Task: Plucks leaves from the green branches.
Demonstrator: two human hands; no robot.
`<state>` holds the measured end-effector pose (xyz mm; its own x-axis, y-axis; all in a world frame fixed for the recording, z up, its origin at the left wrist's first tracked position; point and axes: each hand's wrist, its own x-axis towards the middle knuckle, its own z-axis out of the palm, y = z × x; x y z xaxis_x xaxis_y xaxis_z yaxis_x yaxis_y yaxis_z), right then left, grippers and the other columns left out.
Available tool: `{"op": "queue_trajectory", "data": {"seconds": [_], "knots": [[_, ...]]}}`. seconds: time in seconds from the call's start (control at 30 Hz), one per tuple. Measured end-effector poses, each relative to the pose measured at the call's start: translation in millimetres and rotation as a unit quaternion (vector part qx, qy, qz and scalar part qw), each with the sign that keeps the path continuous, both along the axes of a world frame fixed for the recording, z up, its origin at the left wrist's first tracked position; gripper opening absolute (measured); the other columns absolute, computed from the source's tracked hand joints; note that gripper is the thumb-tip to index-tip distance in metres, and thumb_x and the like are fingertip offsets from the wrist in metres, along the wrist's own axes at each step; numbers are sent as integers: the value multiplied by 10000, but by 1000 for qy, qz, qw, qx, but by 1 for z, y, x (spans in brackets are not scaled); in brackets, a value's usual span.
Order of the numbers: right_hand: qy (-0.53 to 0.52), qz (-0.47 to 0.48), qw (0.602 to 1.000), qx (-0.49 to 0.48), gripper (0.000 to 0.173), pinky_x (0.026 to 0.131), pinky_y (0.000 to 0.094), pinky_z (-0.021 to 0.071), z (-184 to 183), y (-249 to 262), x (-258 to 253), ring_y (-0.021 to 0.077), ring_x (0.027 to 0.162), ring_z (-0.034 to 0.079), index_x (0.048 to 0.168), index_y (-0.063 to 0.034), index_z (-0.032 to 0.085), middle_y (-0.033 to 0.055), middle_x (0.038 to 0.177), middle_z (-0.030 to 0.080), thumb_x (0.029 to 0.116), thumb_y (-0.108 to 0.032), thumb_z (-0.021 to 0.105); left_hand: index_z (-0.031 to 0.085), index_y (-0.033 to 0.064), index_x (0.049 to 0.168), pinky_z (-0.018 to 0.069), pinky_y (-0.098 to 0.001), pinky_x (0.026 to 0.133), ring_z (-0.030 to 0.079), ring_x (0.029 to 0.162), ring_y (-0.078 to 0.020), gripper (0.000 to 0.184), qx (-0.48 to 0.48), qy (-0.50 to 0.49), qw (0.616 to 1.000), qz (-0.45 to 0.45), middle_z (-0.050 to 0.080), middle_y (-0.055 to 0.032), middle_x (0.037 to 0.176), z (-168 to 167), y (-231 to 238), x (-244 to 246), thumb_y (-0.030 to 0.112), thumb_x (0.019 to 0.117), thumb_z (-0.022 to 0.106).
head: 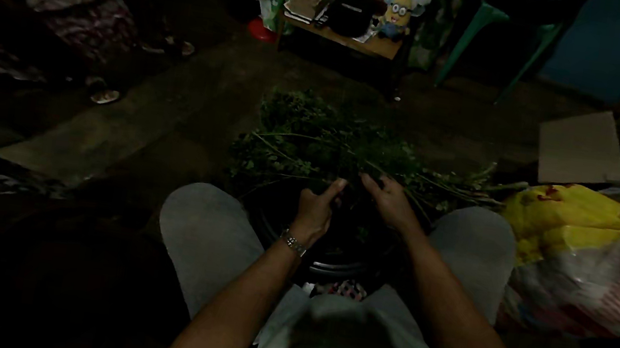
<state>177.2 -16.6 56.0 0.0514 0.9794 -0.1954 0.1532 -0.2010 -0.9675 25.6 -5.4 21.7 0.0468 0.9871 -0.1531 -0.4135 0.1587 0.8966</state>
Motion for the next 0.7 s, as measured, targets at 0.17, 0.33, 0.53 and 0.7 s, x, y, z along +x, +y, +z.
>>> {"op": "queue_trajectory", "data": {"seconds": [0.17,0.33,0.53,0.7], "knots": [[83,-7,996,-35,433,739,240,508,-12,1,-3,91,811,603,1223,33,592,69,998,636,1139,-278,302,605,49,952,524,-198,623,553,603,-58,87,-54,-41,997,27,585,12,735,4,4,-4,49,1028,562],[21,56,998,14,254,713,188,471,-7,-7,-9,13,749,537,1131,31,644,19,894,604,1080,-180,513,609,44,962,520,-194,609,546,599,-64,88,-73,-69,994,32,580,-2,749,3,5,-3,45,1030,553],[14,57,996,66,211,804,234,532,-14,-8,-10,55,852,628,1065,30,664,63,943,667,1065,-132,528,614,41,954,511,-194,595,541,596,-69,99,-69,-77,994,27,582,-9,756,3,6,-5,56,1032,555],[-54,44,991,112,198,778,232,519,-11,-10,-9,53,815,613,1028,25,665,59,897,653,1056,-125,539,604,46,954,518,-193,598,549,600,-71,94,-80,-93,992,19,583,-11,757,4,7,-6,39,1029,549]]}}
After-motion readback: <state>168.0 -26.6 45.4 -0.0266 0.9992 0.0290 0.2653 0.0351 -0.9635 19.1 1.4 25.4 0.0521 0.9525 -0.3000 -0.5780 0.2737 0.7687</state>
